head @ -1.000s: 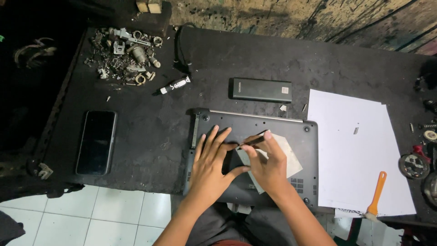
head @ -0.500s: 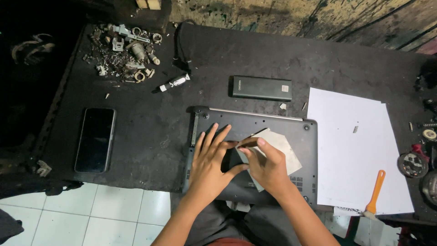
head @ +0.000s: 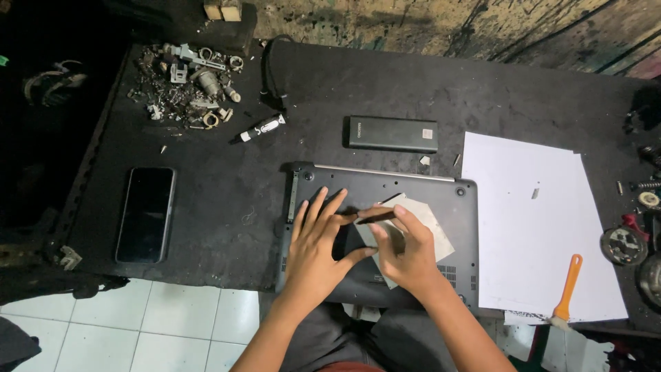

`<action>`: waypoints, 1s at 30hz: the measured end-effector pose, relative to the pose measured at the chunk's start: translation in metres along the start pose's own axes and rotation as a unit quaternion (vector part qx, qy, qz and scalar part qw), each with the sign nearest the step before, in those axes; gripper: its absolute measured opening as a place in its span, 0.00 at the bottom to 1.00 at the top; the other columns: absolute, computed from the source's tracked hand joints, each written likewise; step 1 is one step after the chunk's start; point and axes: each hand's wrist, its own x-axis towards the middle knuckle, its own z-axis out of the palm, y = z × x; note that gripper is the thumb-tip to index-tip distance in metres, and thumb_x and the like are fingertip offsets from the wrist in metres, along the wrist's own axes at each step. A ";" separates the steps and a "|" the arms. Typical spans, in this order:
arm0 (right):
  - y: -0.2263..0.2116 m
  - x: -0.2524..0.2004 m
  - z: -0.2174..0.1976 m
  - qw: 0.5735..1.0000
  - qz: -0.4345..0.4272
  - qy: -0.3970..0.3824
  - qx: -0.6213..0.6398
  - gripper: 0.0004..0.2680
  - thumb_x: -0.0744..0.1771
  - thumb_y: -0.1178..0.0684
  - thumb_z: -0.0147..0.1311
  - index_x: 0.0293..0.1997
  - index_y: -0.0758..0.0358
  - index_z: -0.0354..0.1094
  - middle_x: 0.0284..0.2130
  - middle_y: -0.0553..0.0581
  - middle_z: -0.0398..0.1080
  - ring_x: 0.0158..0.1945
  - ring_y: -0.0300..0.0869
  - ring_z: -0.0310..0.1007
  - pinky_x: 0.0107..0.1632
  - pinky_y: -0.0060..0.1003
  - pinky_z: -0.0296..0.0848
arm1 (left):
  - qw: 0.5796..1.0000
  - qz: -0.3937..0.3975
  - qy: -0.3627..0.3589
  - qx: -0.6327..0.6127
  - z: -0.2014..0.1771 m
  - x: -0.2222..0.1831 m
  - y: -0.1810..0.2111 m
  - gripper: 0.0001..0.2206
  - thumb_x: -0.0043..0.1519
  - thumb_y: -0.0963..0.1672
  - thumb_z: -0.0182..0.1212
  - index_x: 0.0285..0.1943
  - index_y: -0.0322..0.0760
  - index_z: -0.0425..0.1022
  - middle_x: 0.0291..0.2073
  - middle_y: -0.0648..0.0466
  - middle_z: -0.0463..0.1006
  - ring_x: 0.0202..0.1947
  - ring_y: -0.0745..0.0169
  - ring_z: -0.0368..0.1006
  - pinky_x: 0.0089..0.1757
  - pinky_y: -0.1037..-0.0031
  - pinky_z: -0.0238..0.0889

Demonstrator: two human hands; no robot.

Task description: Disassembling a laptop by unscrewing and removing the optical drive component on a repair bench.

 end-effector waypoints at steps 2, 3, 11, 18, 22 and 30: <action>-0.002 0.010 0.002 1.000 -0.029 -0.002 -0.011 0.35 0.67 0.67 0.63 0.78 0.42 0.39 0.49 0.70 0.66 0.48 0.51 0.76 0.65 0.52 0.74 | 1.000 -0.003 -0.013 -0.013 0.002 -0.002 -0.003 0.19 0.62 0.53 0.67 0.53 0.43 0.68 0.74 0.53 0.62 0.78 0.47 0.49 0.72 0.51 0.39; -0.002 0.008 0.001 1.000 -0.029 -0.002 -0.012 0.35 0.67 0.67 0.63 0.78 0.42 0.39 0.49 0.70 0.66 0.48 0.51 0.76 0.65 0.52 0.74 | 1.000 -0.003 -0.014 -0.013 0.001 -0.002 -0.001 0.19 0.62 0.53 0.67 0.53 0.43 0.68 0.74 0.53 0.62 0.78 0.47 0.49 0.72 0.51 0.39; 0.004 -0.001 0.002 1.000 -0.007 0.000 -0.026 0.34 0.69 0.71 0.56 0.79 0.43 0.38 0.45 0.65 0.70 0.45 0.50 0.75 0.53 0.41 0.80 | 1.000 -0.001 -0.002 -0.007 -0.001 -0.001 0.001 0.24 0.61 0.56 0.63 0.58 0.40 0.72 0.73 0.51 0.63 0.77 0.47 0.50 0.71 0.50 0.40; 0.003 -0.002 0.001 1.000 0.016 -0.005 0.008 0.32 0.70 0.70 0.53 0.79 0.41 0.38 0.46 0.66 0.70 0.47 0.50 0.75 0.53 0.40 0.82 | 1.000 0.011 0.011 -0.013 -0.001 -0.001 0.001 0.23 0.61 0.55 0.66 0.58 0.41 0.70 0.73 0.51 0.63 0.77 0.45 0.51 0.71 0.48 0.42; -0.001 0.006 0.000 0.999 -0.009 -0.010 0.037 0.30 0.71 0.68 0.52 0.79 0.45 0.38 0.48 0.67 0.69 0.50 0.53 0.74 0.58 0.46 0.79 | 1.000 -0.006 -0.004 -0.007 -0.001 -0.001 0.001 0.23 0.61 0.56 0.64 0.56 0.41 0.72 0.73 0.52 0.64 0.77 0.47 0.50 0.71 0.50 0.41; 0.003 0.002 -0.002 1.000 -0.007 0.004 0.003 0.31 0.70 0.69 0.55 0.78 0.44 0.41 0.46 0.64 0.69 0.46 0.50 0.73 0.52 0.41 0.79 | 1.000 -0.005 -0.002 -0.005 -0.001 0.001 0.001 0.24 0.60 0.57 0.65 0.57 0.42 0.72 0.73 0.53 0.64 0.76 0.47 0.51 0.71 0.50 0.41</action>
